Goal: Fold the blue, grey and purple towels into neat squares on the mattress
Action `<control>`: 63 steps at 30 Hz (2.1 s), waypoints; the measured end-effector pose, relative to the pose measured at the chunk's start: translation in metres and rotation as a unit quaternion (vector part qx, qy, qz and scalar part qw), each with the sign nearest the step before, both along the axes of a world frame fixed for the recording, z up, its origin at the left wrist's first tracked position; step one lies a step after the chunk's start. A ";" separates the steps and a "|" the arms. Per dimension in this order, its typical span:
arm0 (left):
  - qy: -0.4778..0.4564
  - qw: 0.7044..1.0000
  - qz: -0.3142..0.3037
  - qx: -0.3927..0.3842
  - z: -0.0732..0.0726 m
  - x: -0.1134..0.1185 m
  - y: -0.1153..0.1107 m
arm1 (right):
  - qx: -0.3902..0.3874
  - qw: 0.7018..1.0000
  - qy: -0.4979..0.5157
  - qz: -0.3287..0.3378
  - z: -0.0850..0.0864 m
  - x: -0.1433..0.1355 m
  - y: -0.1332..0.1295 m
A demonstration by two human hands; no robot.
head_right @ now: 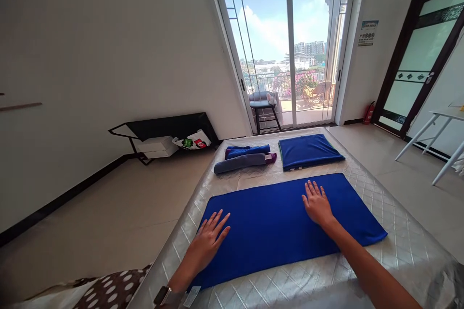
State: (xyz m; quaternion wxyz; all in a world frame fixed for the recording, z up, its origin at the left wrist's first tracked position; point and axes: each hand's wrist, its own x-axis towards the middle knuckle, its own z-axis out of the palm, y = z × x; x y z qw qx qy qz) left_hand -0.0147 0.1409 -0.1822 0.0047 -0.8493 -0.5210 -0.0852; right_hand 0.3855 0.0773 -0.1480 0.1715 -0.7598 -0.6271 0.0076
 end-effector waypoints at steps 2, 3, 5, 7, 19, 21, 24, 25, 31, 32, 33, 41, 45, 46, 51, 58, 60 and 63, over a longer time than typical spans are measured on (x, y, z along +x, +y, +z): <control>0.013 1.000 0.022 0.002 -0.011 -0.002 -0.025 | -0.032 0.996 0.013 0.083 0.001 -0.045 -0.002; 0.021 0.999 0.039 -0.001 -0.017 -0.004 -0.034 | -0.049 0.991 0.021 0.124 0.001 -0.069 -0.003; 0.039 0.997 0.071 -0.013 -0.025 -0.006 -0.048 | -0.070 0.980 0.047 0.177 -0.002 -0.114 -0.003; 0.054 0.995 0.087 -0.016 -0.028 -0.007 -0.055 | -0.078 0.975 0.067 0.198 -0.005 -0.144 -0.002; 0.051 0.994 0.095 -0.015 -0.041 -0.016 -0.054 | -0.110 0.993 -0.036 -0.003 -0.005 0.010 -0.070; 0.039 0.996 0.080 -0.009 -0.050 -0.022 -0.053 | -0.117 0.989 -0.053 -0.070 -0.009 0.061 -0.090; 0.027 0.998 0.061 -0.010 -0.062 -0.034 -0.052 | -0.119 0.983 -0.059 -0.128 -0.018 0.118 -0.116; 0.028 0.997 0.068 -0.015 -0.064 -0.037 -0.053 | -0.119 0.982 -0.063 -0.134 -0.021 0.130 -0.122; 0.051 0.993 0.103 -0.040 -0.059 -0.043 -0.065 | -0.124 0.981 -0.077 -0.131 -0.035 0.152 -0.132; 0.049 0.993 0.101 -0.043 -0.057 -0.043 -0.067 | -0.124 0.980 -0.080 -0.136 -0.035 0.151 -0.130; 0.046 0.992 0.104 -0.046 -0.054 -0.042 -0.069 | -0.122 0.979 -0.085 -0.140 -0.034 0.148 -0.126; 0.022 0.994 0.100 -0.024 -0.023 -0.014 -0.015 | -0.073 0.994 -0.042 0.065 0.001 0.014 -0.037; 0.051 0.997 0.061 -0.018 -0.002 0.019 0.041 | -0.085 0.981 0.009 0.176 0.012 -0.076 0.022; 0.057 0.996 0.064 -0.020 0.000 0.024 0.051 | -0.085 0.979 0.018 0.184 0.011 -0.091 0.034; 0.049 0.995 0.086 -0.029 -0.004 0.028 0.076 | -0.096 0.979 0.045 0.172 -0.003 -0.111 0.063; 0.036 0.996 0.081 -0.018 -0.019 0.019 0.077 | -0.127 0.991 0.011 0.049 0.002 -0.007 0.048; 0.042 0.996 0.077 -0.015 -0.022 0.018 0.077 | -0.135 0.991 0.001 -0.011 0.007 0.039 0.039; 0.046 0.996 0.069 -0.016 -0.024 0.015 0.078 | -0.147 0.985 -0.013 -0.089 0.011 0.100 0.025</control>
